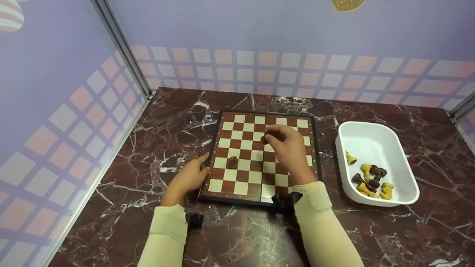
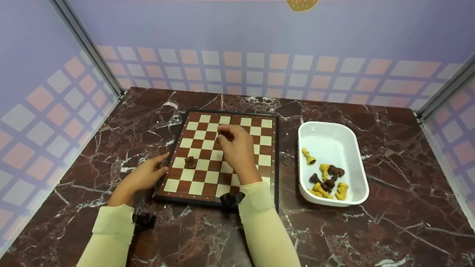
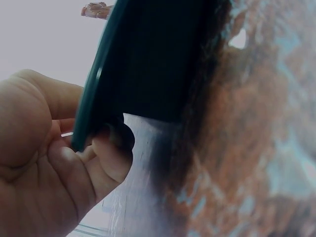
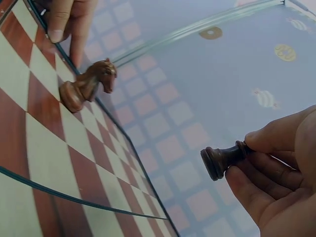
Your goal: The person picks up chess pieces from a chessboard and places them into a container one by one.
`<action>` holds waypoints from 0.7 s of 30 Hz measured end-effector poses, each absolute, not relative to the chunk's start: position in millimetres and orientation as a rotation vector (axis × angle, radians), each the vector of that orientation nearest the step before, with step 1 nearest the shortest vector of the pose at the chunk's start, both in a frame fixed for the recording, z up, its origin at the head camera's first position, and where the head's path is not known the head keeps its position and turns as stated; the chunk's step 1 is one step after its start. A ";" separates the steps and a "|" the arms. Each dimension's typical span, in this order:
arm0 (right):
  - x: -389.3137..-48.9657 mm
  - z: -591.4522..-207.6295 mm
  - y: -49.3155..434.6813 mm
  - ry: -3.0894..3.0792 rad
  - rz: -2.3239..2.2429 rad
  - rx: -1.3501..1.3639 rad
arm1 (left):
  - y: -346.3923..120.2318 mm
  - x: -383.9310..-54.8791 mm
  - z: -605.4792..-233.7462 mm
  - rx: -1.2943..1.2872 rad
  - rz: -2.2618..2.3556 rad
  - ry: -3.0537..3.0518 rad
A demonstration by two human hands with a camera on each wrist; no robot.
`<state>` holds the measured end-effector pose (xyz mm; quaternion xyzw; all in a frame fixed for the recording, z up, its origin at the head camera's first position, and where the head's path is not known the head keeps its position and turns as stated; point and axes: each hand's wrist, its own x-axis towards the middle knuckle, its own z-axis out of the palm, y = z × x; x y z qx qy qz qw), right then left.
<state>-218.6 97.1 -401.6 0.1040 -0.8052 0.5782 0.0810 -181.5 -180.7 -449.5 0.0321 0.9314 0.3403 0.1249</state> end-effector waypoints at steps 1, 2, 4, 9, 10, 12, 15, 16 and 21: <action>-218.5 -400.3 98.5 -2.403 1.725 0.299 | -180.7 -181.7 -449.8 0.097 0.997 2.716; -218.4 -399.0 100.0 -2.408 1.704 0.285 | -180.7 -181.9 -450.0 0.101 1.005 2.717; -218.4 -396.1 103.1 -2.406 1.670 0.263 | -180.7 -182.4 -450.5 0.099 1.013 2.714; -218.7 -390.8 111.6 -2.372 1.628 0.251 | -180.4 -183.6 -450.9 0.098 1.009 2.720; -219.0 -390.1 113.2 -2.362 1.635 0.253 | -180.4 -183.8 -451.0 0.102 1.013 2.723; -219.2 -388.8 116.8 -2.356 1.629 0.253 | -180.4 -184.2 -451.2 0.107 1.022 2.726; -219.2 -386.2 121.7 -2.342 1.633 0.243 | -180.5 -184.3 -451.1 0.109 1.024 2.729; -219.1 -385.3 123.2 -2.334 1.637 0.240 | -180.4 -184.2 -451.0 0.107 1.022 2.728; -217.7 -382.4 129.5 -2.308 1.653 0.209 | -180.4 -182.6 -450.8 0.100 1.012 2.725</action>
